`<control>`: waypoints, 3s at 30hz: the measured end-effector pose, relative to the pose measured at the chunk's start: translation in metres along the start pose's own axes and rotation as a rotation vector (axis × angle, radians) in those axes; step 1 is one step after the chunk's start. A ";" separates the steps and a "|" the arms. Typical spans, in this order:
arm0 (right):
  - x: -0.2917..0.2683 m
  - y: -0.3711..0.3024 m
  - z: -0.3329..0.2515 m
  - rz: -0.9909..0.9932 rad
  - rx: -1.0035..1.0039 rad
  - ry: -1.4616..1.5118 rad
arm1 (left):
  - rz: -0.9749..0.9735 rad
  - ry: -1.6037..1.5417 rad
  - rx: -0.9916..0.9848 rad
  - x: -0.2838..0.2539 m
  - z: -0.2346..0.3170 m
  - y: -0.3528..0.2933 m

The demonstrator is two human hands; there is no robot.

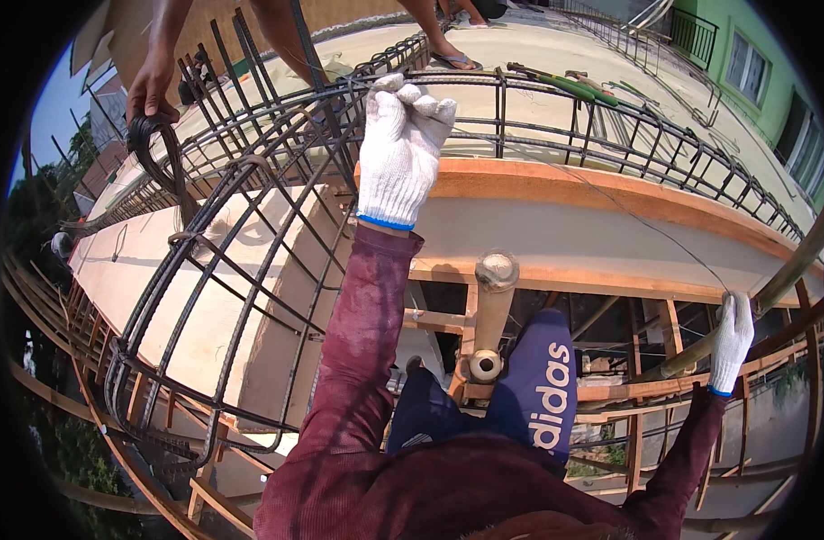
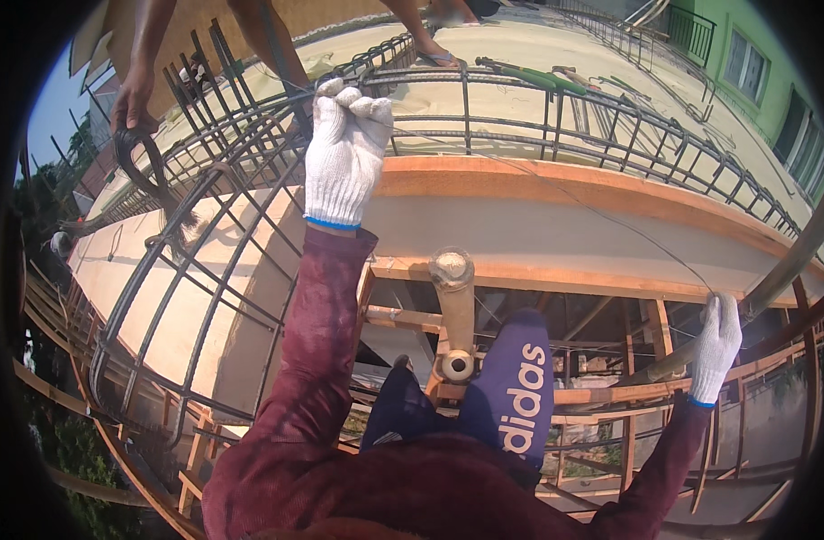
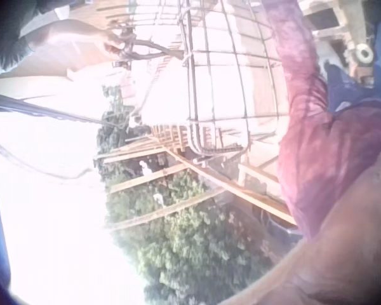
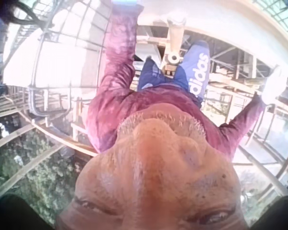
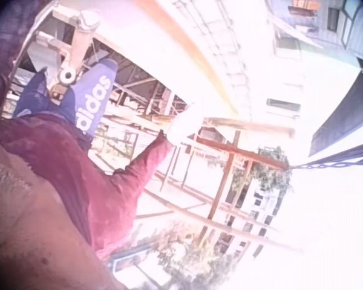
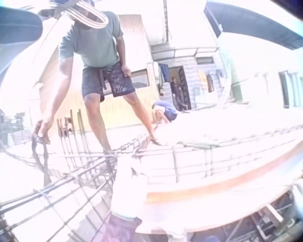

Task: The person ties steel reinforcement bars together on a rooftop construction site using wire and pliers. The worker repeatedly wraps wire around intersecting rebar and twists it to secure the grid.

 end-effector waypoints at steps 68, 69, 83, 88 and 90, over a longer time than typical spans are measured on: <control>-0.011 0.166 -0.253 -0.201 -0.671 -1.157 | 0.179 1.656 0.390 0.046 0.060 -0.111; -0.027 0.159 -0.269 -0.161 -0.696 -1.161 | 0.266 1.639 0.365 0.029 0.055 -0.103; -0.078 0.134 -0.373 0.145 -0.952 -0.819 | 0.287 0.974 -0.510 -0.043 -0.062 -0.237; -0.044 0.053 -0.324 -1.246 -0.662 -0.309 | 0.483 1.564 -0.338 -0.132 -0.045 -0.222; -0.066 0.046 -0.314 -1.119 -0.721 -0.293 | 0.376 1.692 -0.237 -0.134 -0.063 -0.239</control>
Point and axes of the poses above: each hand's wrist, its own y-axis towards the middle knuckle, its own x-axis out of the palm, z = x × y, the point moved 10 cm from there along y, towards the middle knuckle, and after that the axes turned 9 degrees about -x, right-handed, at the moved point
